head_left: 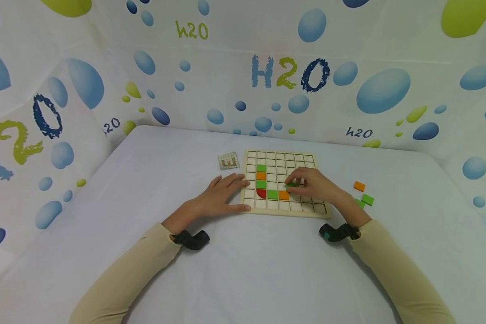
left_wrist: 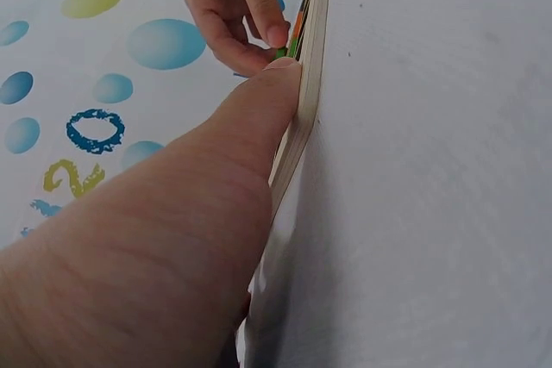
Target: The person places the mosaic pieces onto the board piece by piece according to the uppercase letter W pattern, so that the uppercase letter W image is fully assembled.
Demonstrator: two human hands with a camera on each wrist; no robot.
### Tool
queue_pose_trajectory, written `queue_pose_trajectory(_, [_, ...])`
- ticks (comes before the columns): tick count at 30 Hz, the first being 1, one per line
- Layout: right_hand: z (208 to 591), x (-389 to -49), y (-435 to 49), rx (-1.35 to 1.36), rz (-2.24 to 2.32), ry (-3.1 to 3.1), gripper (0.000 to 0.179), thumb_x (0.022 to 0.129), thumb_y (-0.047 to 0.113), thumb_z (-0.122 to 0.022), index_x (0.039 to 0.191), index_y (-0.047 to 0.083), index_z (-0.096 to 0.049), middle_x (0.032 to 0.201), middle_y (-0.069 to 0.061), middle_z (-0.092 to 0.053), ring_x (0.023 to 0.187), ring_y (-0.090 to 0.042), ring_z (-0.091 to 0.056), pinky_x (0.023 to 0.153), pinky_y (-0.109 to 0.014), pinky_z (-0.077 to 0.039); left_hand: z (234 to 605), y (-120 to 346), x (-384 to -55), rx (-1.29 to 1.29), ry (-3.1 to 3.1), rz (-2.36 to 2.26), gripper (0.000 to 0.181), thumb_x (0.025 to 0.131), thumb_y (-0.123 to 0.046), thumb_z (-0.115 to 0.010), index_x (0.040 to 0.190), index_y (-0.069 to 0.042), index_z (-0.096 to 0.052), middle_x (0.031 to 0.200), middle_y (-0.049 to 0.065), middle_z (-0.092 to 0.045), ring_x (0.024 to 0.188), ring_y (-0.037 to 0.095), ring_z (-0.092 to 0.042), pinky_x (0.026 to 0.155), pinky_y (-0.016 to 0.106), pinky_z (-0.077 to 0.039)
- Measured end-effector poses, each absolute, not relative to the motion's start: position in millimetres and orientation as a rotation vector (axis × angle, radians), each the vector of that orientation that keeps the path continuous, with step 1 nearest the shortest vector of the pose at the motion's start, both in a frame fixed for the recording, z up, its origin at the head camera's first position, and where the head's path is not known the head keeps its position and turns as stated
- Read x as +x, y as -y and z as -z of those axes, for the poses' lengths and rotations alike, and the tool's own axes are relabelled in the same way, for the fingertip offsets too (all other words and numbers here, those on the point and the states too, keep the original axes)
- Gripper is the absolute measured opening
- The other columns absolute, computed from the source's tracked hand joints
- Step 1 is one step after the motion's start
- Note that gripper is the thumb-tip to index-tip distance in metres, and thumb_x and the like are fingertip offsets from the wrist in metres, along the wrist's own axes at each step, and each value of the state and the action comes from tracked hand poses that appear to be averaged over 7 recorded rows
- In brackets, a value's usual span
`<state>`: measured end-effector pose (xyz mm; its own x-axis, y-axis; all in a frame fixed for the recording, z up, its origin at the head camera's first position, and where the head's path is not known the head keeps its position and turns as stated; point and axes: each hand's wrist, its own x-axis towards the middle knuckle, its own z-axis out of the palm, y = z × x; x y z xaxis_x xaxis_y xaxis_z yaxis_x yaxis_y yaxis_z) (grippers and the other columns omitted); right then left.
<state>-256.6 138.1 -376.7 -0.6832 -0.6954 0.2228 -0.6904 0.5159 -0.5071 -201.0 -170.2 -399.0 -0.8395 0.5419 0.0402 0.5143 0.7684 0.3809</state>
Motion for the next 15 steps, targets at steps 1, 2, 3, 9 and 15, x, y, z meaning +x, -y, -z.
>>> queue_pose_trajectory(1, [377.2,-256.0,-136.6,-1.253,0.903,-2.729,0.019,0.086,0.009,-0.075,0.103,0.002,-0.071,0.097,-0.008,-0.067,0.079,-0.018,-0.055,0.065,-0.024,-0.048,399.4,170.5,-200.8,0.866,-2.888,-0.588,0.072,0.09,-0.053,-0.062,0.149,-0.018,-0.039,0.159,0.007,-0.025,0.148,0.027,-0.018,0.117,0.057,-0.006])
queue_pose_trajectory(2, [377.8,-255.0,-135.1,-1.256,0.897,-2.733,0.018,0.086,0.009,-0.075,0.103,0.002,-0.071,0.097,-0.008,-0.067,0.078,-0.018,-0.054,0.065,-0.024,-0.048,400.1,171.1,-200.7,0.868,-2.889,-0.587,0.072,0.091,-0.053,-0.062,0.149,-0.018,-0.039,0.159,0.007,-0.024,0.148,0.027,-0.018,0.117,0.057,-0.006])
queue_pose_trajectory(3, [378.5,-254.1,-133.9,-1.257,0.894,-2.734,0.018,0.086,0.009,-0.074,0.102,0.003,-0.071,0.097,-0.008,-0.067,0.078,-0.018,-0.054,0.065,-0.024,-0.048,400.3,171.3,-200.2,0.87,-2.887,-0.59,0.072,0.09,-0.053,-0.062,0.149,-0.018,-0.039,0.159,0.007,-0.024,0.148,0.027,-0.017,0.117,0.057,-0.006])
queue_pose_trajectory(9, [381.1,-247.8,-128.2,-1.23,0.893,-2.741,0.019,0.087,0.01,-0.074,0.105,0.004,-0.071,0.097,-0.007,-0.066,0.075,-0.017,-0.053,0.063,-0.025,-0.046,401.5,172.5,-196.7,0.886,-2.871,-0.585,0.072,0.091,-0.053,-0.062,0.149,-0.018,-0.038,0.16,0.007,-0.023,0.149,0.026,-0.016,0.117,0.057,-0.006])
queue_pose_trajectory(15, [381.1,-247.6,-123.6,-1.307,0.89,-2.753,0.019,0.087,0.009,-0.074,0.104,0.002,-0.071,0.095,-0.007,-0.067,0.075,-0.016,-0.053,0.063,-0.024,-0.046,402.7,175.4,-196.2,0.903,-2.885,-0.584,0.072,0.091,-0.052,-0.062,0.149,-0.018,-0.038,0.159,0.007,-0.024,0.148,0.026,-0.018,0.117,0.057,-0.007])
